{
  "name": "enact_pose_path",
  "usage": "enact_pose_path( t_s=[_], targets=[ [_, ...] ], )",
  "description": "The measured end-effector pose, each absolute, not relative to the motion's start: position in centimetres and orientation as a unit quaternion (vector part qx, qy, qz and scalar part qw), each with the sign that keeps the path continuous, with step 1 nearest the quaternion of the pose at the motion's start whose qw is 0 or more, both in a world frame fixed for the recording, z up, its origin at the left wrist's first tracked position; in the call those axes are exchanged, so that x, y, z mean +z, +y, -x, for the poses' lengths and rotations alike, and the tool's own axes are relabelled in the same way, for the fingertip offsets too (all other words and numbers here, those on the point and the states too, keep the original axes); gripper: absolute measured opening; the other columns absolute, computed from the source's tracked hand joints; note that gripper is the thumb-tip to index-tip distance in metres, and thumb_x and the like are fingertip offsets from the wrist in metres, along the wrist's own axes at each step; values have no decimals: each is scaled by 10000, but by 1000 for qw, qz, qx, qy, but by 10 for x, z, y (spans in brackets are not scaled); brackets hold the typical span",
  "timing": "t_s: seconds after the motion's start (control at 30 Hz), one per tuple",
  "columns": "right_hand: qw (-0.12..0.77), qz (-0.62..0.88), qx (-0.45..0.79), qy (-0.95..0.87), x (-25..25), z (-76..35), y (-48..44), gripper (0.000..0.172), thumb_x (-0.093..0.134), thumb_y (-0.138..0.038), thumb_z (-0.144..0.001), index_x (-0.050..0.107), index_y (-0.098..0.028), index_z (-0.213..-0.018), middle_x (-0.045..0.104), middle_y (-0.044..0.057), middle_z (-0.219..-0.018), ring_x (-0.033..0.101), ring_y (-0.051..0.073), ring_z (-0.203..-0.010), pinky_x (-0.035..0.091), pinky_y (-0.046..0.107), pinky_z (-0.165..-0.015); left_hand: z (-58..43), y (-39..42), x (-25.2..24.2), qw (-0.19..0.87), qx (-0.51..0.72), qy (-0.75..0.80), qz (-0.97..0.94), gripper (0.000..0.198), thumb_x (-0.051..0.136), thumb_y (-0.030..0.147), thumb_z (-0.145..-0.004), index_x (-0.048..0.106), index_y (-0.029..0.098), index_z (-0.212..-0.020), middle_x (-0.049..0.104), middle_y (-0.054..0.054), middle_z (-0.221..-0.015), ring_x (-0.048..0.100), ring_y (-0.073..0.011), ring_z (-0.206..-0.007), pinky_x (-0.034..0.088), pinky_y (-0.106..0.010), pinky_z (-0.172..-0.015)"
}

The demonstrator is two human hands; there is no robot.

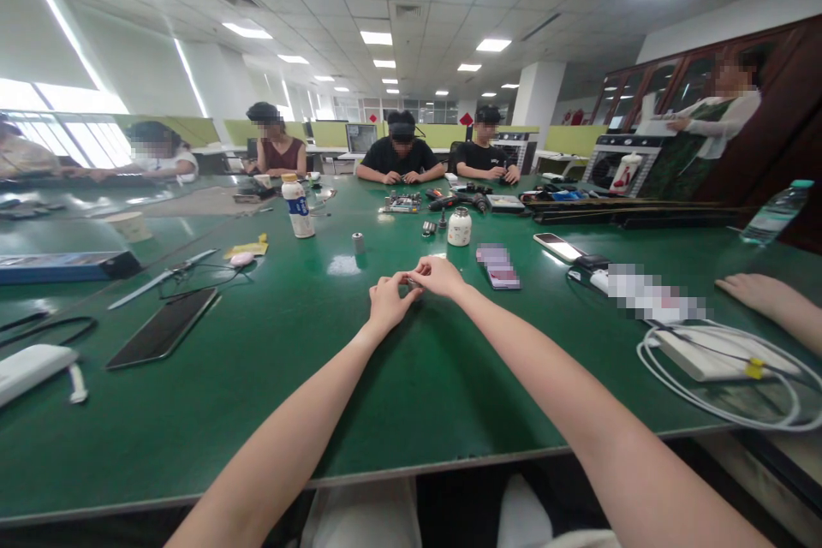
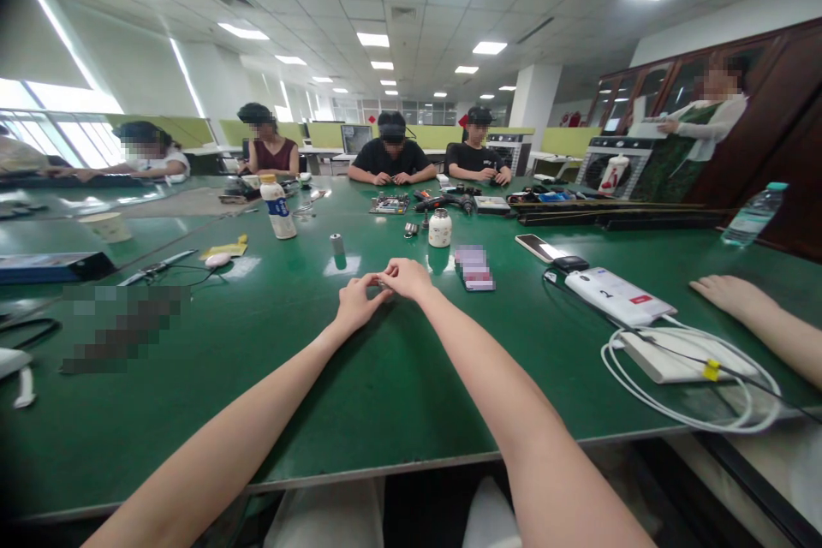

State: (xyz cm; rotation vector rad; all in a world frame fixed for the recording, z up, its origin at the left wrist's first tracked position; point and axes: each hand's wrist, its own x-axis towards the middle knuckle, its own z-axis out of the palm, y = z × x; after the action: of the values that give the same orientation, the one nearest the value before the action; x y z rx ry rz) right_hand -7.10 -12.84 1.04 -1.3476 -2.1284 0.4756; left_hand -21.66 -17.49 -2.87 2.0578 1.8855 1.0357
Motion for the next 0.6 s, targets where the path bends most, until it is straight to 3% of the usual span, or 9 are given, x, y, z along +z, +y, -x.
enact_pose_path(
  t_s=[0.3, 0.43, 0.6],
  targets=[
    [354, 544, 134, -749, 9, 79, -144, 236, 630, -429, -907, 713, -230, -811, 760, 9, -846, 700, 165, -810, 469, 232, -686, 218, -174, -29, 88, 352, 631, -686, 349, 700, 369, -849, 655, 256, -1177, 741, -54, -1130, 603, -276, -1150, 401, -448, -1008],
    [389, 567, 131, -714, 1, 62, -139, 266, 630, -457, -908, 758, -230, -856, 767, 34, -945, 706, 188, -896, 499, 253, -744, 217, -175, -29, 88, 359, 626, -687, 345, 708, 412, -842, 665, 260, -1148, 747, -47, -1104, 608, -272, -1138, 401, -448, -1012],
    [320, 585, 130, -734, -27, 39, -146, 185, 690, -407, -873, 801, -260, -885, 769, 54, -1060, 695, 256, -1047, 515, 353, -928, 217, -173, -31, 82, 364, 625, -686, 355, 711, 423, -841, 665, 251, -1148, 748, -54, -1089, 609, -275, -1135, 408, -449, -1011]
  ],
)
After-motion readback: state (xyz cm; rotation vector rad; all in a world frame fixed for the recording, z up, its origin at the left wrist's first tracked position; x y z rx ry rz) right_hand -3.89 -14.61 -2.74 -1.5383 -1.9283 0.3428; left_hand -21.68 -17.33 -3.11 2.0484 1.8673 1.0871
